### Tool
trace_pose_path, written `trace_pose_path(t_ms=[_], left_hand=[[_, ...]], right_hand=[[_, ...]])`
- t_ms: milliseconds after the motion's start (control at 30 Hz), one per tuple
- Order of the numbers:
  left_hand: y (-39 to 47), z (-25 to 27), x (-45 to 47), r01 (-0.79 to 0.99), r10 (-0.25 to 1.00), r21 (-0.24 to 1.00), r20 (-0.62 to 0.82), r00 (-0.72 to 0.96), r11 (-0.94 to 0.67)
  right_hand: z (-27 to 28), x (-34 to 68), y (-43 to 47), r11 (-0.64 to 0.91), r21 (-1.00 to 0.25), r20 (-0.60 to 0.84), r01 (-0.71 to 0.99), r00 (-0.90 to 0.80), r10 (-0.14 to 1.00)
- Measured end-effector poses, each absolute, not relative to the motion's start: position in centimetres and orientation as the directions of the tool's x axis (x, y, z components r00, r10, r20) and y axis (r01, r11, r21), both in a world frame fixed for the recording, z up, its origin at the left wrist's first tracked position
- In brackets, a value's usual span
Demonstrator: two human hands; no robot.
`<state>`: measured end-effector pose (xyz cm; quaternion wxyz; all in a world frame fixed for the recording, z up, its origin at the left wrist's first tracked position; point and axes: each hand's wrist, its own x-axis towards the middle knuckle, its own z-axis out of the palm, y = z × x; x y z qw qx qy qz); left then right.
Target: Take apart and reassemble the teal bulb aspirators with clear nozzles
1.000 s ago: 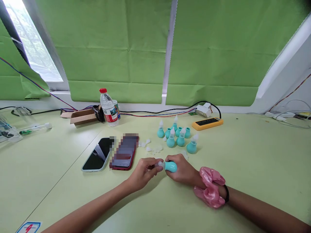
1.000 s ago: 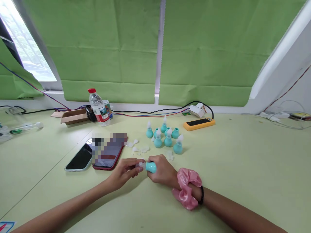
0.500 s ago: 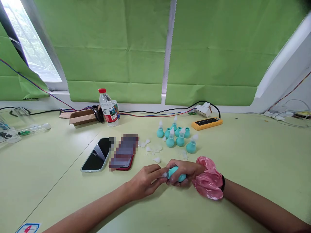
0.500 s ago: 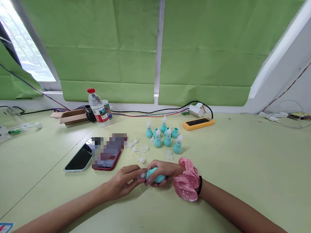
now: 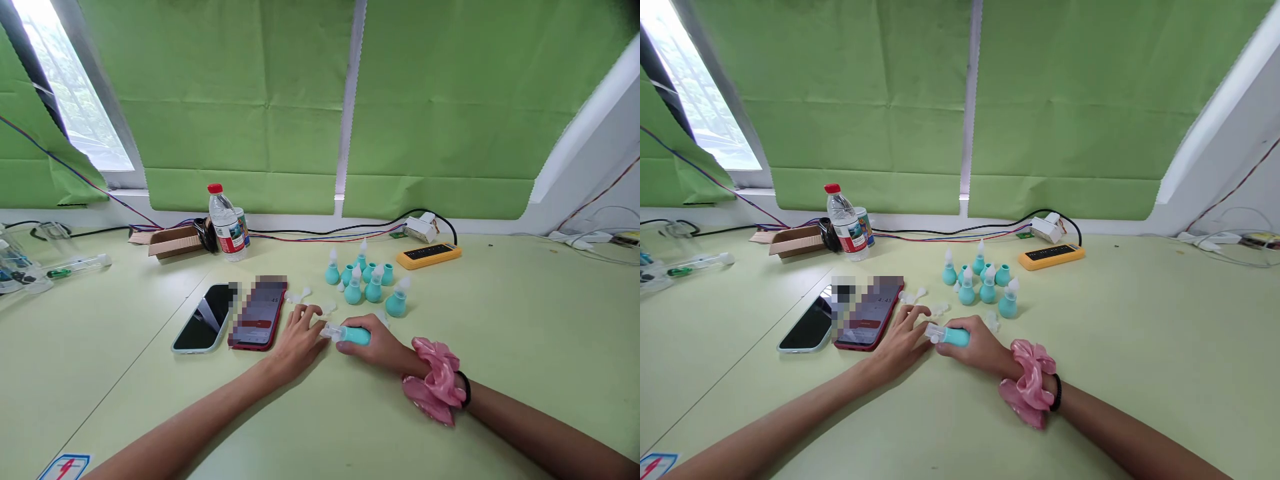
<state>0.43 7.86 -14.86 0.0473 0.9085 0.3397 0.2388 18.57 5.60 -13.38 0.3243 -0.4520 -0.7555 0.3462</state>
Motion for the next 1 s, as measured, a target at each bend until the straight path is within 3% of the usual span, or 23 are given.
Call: trace_pose_path(t_ms=[67, 133, 233, 333, 567, 833, 900, 1000], left_hand=[[8.1, -14.8, 0.2, 0.548, 0.648, 0.346, 0.403, 0.646, -0.761], [8.3, -14.6, -0.2, 0.473, 0.693, 0.523, 0.389, 0.607, -0.709], [8.6, -14.1, -0.4, 0.293, 0.806, 0.825, 0.289, 0.516, -0.484], [8.8, -13.7, -0.3, 0.097, 0.851, 0.974, 0.126, 0.510, -0.203], [8.7, -13.6, -0.1, -0.036, 0.848, 0.998, -0.030, 0.529, 0.058], [8.4, -12.6, -0.3, 0.005, 0.791, 0.999, -0.030, 0.610, 0.034], [8.2, -12.5, -0.4, 0.020, 0.778, 1.000, -0.014, 0.628, 0.002], [8.0, -12.3, -0.5, 0.023, 0.755, 0.999, 0.010, 0.656, -0.034]], right_hand=[[-13.5, 18.5, 5.6, 0.463, -0.680, 0.313, 0.568, -0.346, 0.885], [-13.5, 18.8, 5.7, 0.523, -0.565, 0.365, 0.638, -0.375, 0.852], [-13.4, 19.5, 6.2, 0.585, -0.397, 0.414, 0.707, -0.431, 0.802], [-13.4, 19.9, 6.4, 0.619, -0.285, 0.434, 0.732, -0.477, 0.764], [-13.2, 19.5, 5.9, 0.645, -0.233, 0.401, 0.728, -0.532, 0.746], [-12.5, 19.2, 5.1, 0.596, -0.209, 0.292, 0.776, -0.532, 0.795], [-12.2, 19.2, 4.9, 0.599, -0.242, 0.276, 0.763, -0.538, 0.797], [-11.6, 19.3, 4.9, 0.594, -0.403, 0.214, 0.696, -0.560, 0.801]])
